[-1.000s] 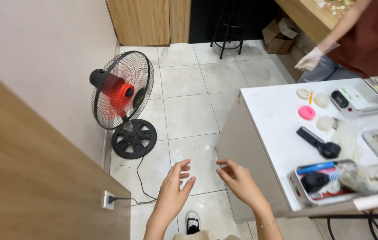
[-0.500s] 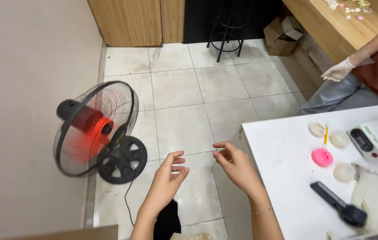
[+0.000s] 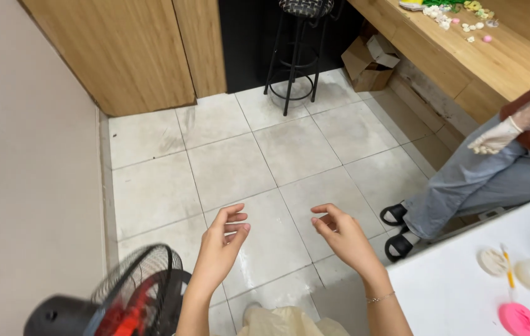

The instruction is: Organize and display decorative candles on glass shelves in a studio.

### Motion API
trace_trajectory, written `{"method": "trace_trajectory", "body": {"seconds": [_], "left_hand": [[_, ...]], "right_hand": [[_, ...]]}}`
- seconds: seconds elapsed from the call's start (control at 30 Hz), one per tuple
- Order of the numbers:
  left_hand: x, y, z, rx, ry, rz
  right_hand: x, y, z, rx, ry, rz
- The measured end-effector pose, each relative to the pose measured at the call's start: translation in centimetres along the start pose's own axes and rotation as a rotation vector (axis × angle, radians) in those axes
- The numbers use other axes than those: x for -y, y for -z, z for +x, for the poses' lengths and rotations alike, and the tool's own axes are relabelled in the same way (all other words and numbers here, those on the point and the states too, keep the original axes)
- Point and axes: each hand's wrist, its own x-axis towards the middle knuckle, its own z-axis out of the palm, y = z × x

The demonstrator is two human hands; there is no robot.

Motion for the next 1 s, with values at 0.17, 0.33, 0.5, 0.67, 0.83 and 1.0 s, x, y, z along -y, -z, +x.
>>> {"method": "trace_trajectory", "body": {"seconds": [0.17, 0.33, 0.5, 0.67, 0.83, 1.0], "left_hand": [[-1.9, 0.4, 9.7, 0.11, 0.003, -0.036], [-0.4, -2.2, 19.7, 0.134, 0.063, -0.109], [-2.7, -6.3, 30.3, 0.24, 0.106, 0.003], [-6.7, -10.8, 42.0, 0.397, 0.098, 0.118], [-9.2, -15.1, 51.8, 0.452, 0.063, 0.072], [-10.5, -18.8, 60.3, 0.481, 0.138, 0.036]], "right_hand": [[0.5, 0.7, 9.0, -0.081, -0.046, 0.062], [-0.5, 2.5, 18.1, -0.095, -0.117, 0.085], [-1.0, 5.2, 29.5, -0.148, -0.134, 0.083], [-0.5, 9.1, 40.4, -0.196, -0.114, 0.046], [-2.0, 12.7, 48.0, -0.209, -0.164, 0.063], [-3.4, 15.7, 53.4, -0.272, -0.254, 0.097]]}}
